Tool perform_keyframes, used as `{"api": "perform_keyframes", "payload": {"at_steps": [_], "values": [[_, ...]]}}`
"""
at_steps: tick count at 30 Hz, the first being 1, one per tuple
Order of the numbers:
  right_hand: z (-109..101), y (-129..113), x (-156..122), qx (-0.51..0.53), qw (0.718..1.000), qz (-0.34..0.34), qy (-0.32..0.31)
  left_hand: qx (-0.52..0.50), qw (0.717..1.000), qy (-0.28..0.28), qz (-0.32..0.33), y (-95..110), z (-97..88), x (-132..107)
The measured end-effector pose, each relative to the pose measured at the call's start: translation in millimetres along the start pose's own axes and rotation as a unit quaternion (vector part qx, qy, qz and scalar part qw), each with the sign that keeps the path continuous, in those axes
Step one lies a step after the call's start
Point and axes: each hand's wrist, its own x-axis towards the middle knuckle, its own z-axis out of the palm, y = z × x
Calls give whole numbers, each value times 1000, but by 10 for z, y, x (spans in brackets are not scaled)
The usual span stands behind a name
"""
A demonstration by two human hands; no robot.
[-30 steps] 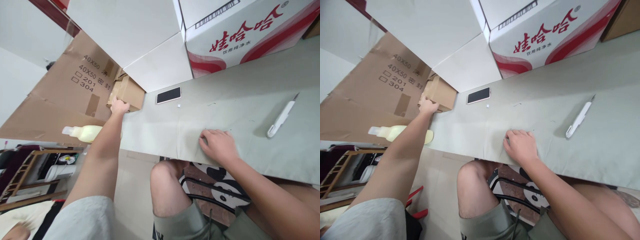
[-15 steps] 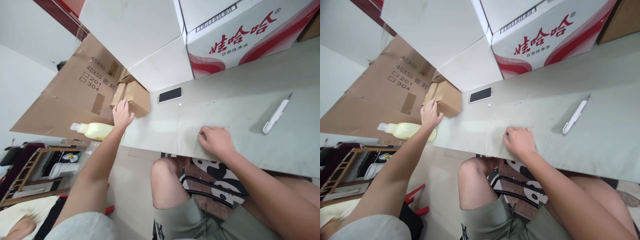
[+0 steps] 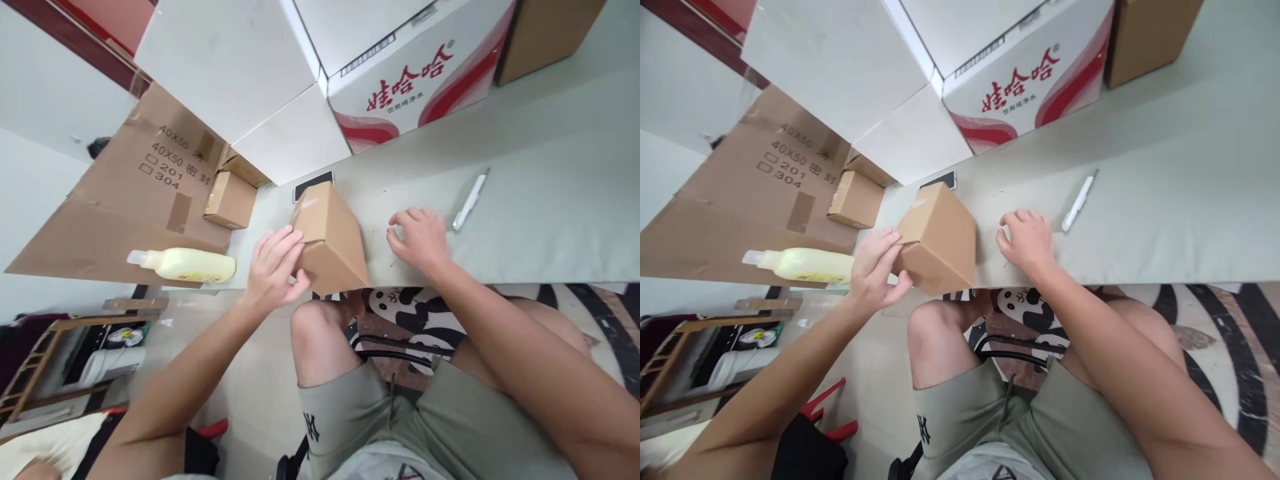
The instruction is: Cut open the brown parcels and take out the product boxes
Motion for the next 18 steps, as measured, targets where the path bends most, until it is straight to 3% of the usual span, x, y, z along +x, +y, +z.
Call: {"api": "perform_keyframes", "payload": {"at_steps": [3, 5, 9, 13, 18], "values": [[-145, 242, 27, 3, 993, 56, 107, -47, 997, 30, 46, 395, 93, 320], [-223, 410, 31, -11, 987, 95, 133, -63, 995, 43, 70, 621, 174, 520], [-327, 714, -7, -50, 981, 150, 111, -75, 992, 7, 102, 960, 372, 778], [-412, 912, -61, -79, 980, 163, 81, -86, 992, -56, 77, 1143, 608, 830], [-479, 933, -49, -81, 981, 166, 60, -145, 989, 28, 30, 1274, 874, 765]]}}
